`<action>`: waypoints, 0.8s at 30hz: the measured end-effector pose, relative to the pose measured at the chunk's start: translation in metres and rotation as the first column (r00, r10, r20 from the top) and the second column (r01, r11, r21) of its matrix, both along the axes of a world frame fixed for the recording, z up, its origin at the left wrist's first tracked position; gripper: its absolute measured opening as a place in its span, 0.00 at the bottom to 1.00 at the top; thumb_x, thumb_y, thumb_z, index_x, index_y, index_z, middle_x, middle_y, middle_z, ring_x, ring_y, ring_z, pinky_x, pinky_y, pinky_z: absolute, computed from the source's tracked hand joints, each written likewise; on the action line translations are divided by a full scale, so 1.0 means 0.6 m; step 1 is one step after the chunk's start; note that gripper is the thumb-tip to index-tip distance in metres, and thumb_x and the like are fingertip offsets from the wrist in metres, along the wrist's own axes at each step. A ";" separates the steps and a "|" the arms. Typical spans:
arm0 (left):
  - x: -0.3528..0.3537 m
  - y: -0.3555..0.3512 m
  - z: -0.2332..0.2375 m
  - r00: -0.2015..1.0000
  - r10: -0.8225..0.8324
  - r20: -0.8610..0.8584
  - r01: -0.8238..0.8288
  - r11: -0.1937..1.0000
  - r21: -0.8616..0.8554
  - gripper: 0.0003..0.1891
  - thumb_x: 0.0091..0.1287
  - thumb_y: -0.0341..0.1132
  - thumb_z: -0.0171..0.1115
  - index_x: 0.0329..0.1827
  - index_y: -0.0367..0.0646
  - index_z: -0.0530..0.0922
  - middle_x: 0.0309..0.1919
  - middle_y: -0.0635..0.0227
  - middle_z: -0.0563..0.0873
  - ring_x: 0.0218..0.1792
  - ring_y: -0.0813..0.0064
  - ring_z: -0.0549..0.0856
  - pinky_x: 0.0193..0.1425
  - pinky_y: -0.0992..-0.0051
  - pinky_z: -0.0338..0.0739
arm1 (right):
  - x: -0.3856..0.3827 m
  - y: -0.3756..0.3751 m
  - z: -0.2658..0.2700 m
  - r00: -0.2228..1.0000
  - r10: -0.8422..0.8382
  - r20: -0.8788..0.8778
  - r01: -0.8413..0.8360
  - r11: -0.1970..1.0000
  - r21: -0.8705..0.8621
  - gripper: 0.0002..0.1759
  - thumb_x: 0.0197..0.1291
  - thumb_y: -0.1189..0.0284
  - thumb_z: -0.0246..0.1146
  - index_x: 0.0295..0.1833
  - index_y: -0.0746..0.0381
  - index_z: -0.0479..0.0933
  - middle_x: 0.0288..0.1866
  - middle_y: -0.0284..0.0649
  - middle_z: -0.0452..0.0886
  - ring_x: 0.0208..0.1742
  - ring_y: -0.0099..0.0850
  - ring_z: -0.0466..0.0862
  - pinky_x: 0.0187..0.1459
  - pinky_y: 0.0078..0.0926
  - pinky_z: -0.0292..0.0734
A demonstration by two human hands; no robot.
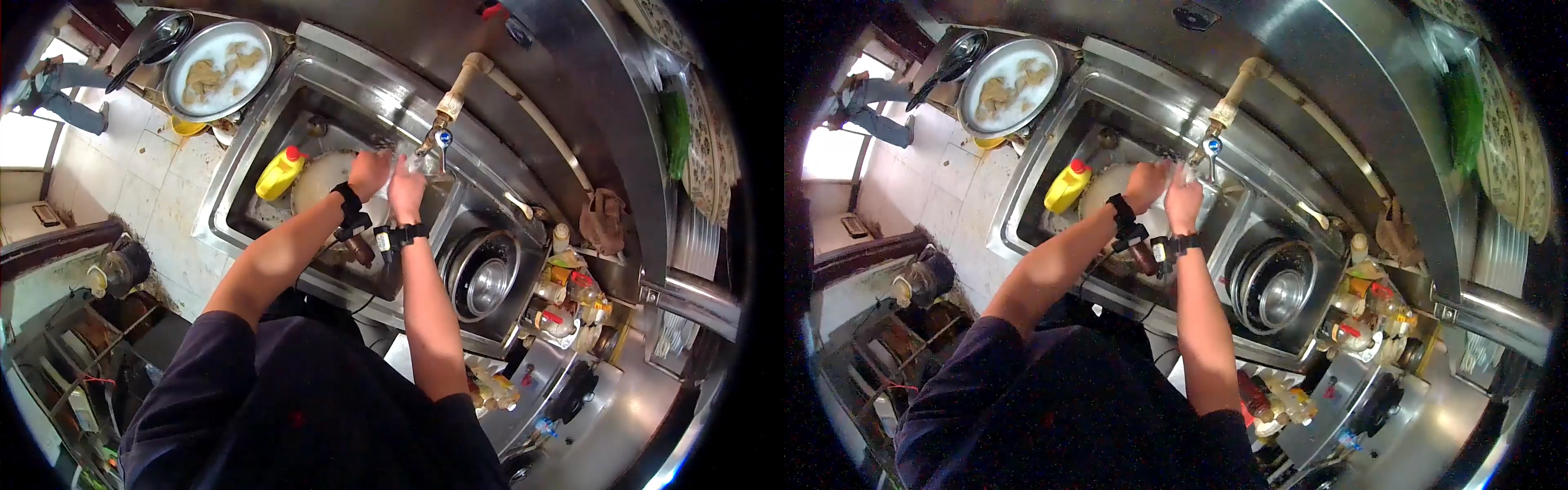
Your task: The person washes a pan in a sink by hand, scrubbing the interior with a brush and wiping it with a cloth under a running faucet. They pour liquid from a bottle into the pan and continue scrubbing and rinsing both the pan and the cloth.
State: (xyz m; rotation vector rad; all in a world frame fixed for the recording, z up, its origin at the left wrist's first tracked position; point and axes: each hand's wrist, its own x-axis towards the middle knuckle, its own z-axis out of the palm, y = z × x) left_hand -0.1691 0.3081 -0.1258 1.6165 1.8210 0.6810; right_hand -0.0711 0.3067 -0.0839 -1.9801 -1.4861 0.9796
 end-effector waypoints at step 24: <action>-0.020 -0.023 0.027 0.196 0.334 0.922 -0.065 0.943 -0.327 0.21 0.73 0.46 0.58 0.50 0.33 0.81 0.39 0.68 0.86 0.39 0.80 0.82 0.40 0.76 0.76 | 0.029 -0.018 -0.056 0.827 0.038 -0.561 0.070 0.983 0.171 0.41 0.62 0.57 0.66 0.71 0.72 0.61 0.63 0.54 0.74 0.62 0.41 0.76 0.63 0.33 0.69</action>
